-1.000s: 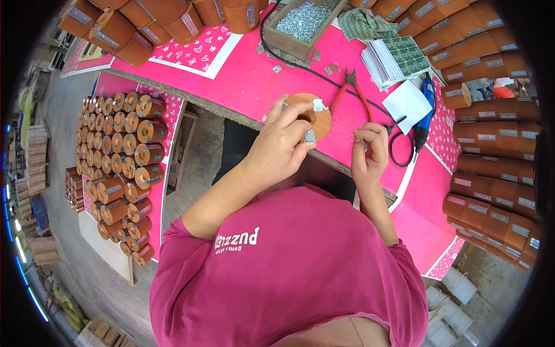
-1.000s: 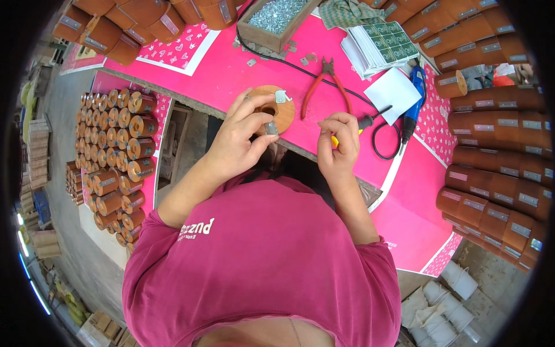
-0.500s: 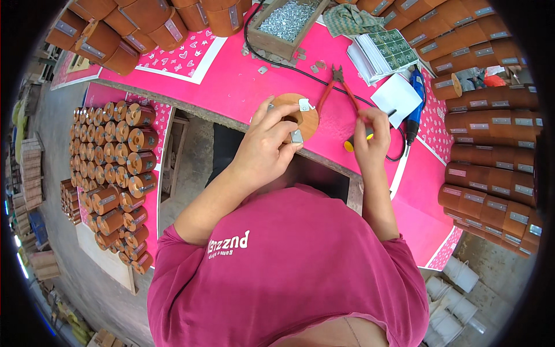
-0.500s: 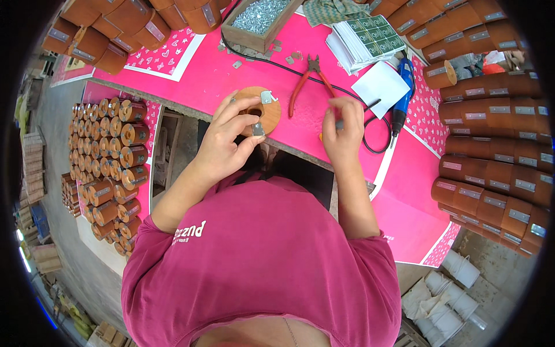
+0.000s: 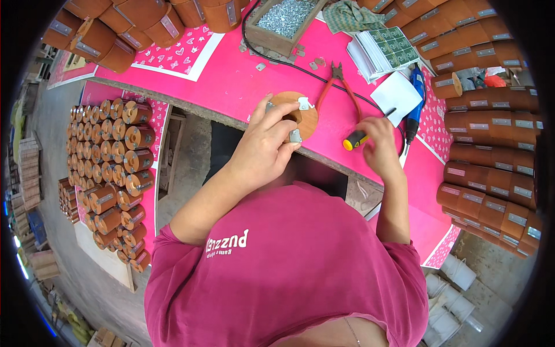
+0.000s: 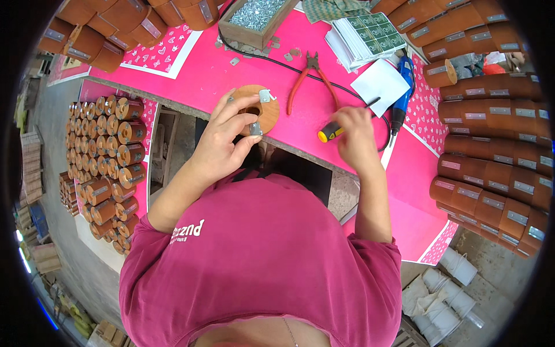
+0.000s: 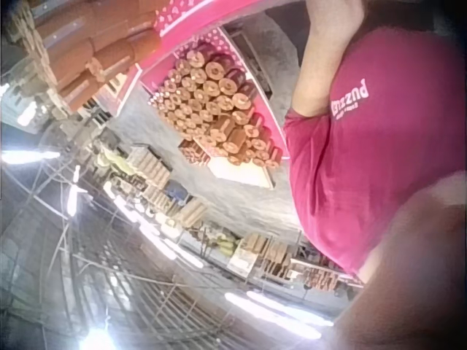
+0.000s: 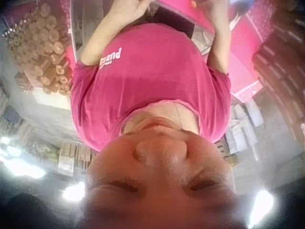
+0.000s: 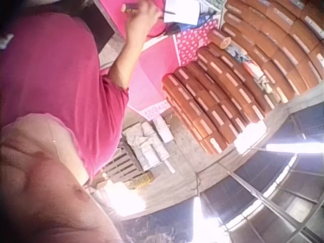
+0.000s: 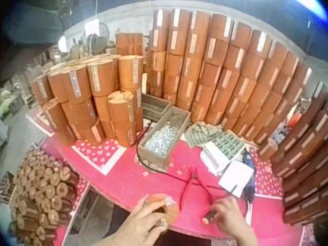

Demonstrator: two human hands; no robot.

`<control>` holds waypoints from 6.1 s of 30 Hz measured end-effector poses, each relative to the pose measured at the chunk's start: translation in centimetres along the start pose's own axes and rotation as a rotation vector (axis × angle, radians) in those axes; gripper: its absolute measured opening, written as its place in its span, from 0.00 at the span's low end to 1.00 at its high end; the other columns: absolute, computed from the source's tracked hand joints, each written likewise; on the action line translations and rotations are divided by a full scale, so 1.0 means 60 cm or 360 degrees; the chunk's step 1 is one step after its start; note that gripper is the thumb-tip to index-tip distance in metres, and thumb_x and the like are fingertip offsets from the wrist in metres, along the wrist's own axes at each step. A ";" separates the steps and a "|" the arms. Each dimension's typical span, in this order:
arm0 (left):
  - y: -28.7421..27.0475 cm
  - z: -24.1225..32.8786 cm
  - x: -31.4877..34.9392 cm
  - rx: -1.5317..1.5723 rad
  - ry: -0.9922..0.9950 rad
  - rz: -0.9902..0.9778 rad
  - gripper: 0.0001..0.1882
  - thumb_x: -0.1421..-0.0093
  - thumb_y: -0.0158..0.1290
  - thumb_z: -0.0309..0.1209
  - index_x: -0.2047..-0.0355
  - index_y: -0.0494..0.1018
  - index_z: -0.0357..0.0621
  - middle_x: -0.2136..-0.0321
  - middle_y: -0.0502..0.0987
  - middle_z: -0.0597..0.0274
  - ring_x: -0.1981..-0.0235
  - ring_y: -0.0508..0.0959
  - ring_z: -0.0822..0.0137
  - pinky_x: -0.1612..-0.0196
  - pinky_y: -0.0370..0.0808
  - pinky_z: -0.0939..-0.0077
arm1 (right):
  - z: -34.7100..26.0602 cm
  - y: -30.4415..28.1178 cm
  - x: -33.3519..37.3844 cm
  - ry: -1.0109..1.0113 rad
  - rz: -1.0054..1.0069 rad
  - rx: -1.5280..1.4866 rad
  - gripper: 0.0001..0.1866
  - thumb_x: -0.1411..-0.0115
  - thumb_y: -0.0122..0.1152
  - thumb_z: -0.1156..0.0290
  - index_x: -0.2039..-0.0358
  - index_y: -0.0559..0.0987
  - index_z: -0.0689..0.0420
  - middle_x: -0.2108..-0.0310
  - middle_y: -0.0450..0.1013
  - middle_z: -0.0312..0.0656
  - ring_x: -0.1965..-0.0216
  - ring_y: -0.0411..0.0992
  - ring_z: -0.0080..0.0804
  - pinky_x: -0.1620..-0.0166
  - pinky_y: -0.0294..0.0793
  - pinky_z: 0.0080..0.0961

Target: Assembling small wooden or bamboo furniture components by applying labels and using a screwdriver.

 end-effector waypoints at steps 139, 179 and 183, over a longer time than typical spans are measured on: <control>-0.053 -0.029 -0.021 -0.0546 -0.0123 -0.0051 0.20 0.61 0.63 0.25 0.65 0.73 0.42 0.44 0.64 0.55 0.41 0.58 0.43 0.40 0.58 0.51 | -0.127 -0.202 -0.071 -0.0984 0.0587 -0.2446 0.11 0.47 0.48 0.77 0.61 0.66 0.56 0.75 0.60 0.39 0.77 0.60 0.28 0.76 0.64 0.26; 0.007 -0.040 -0.029 -0.0108 0.0004 0.0655 0.13 0.56 0.63 0.26 0.68 0.76 0.42 0.51 0.72 0.54 0.46 0.69 0.50 0.44 0.62 0.47 | -0.116 -0.173 -0.045 -0.0690 0.0838 -0.2334 0.11 0.45 0.50 0.80 0.62 0.66 0.57 0.77 0.62 0.42 0.79 0.63 0.30 0.76 0.67 0.27; 0.014 -0.043 -0.022 -0.0189 0.0077 0.0620 0.12 0.55 0.63 0.26 0.68 0.76 0.42 0.53 0.73 0.57 0.46 0.70 0.52 0.44 0.61 0.47 | -0.124 -0.169 -0.047 -0.0682 0.0838 -0.2289 0.11 0.45 0.50 0.79 0.61 0.66 0.57 0.77 0.62 0.41 0.79 0.63 0.29 0.77 0.68 0.26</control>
Point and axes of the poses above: each hand's wrist, its own x-axis away from the middle knuckle, its own y-axis out of the palm, z = x × y, the point moved 4 cm from there along -x, towards the middle knuckle
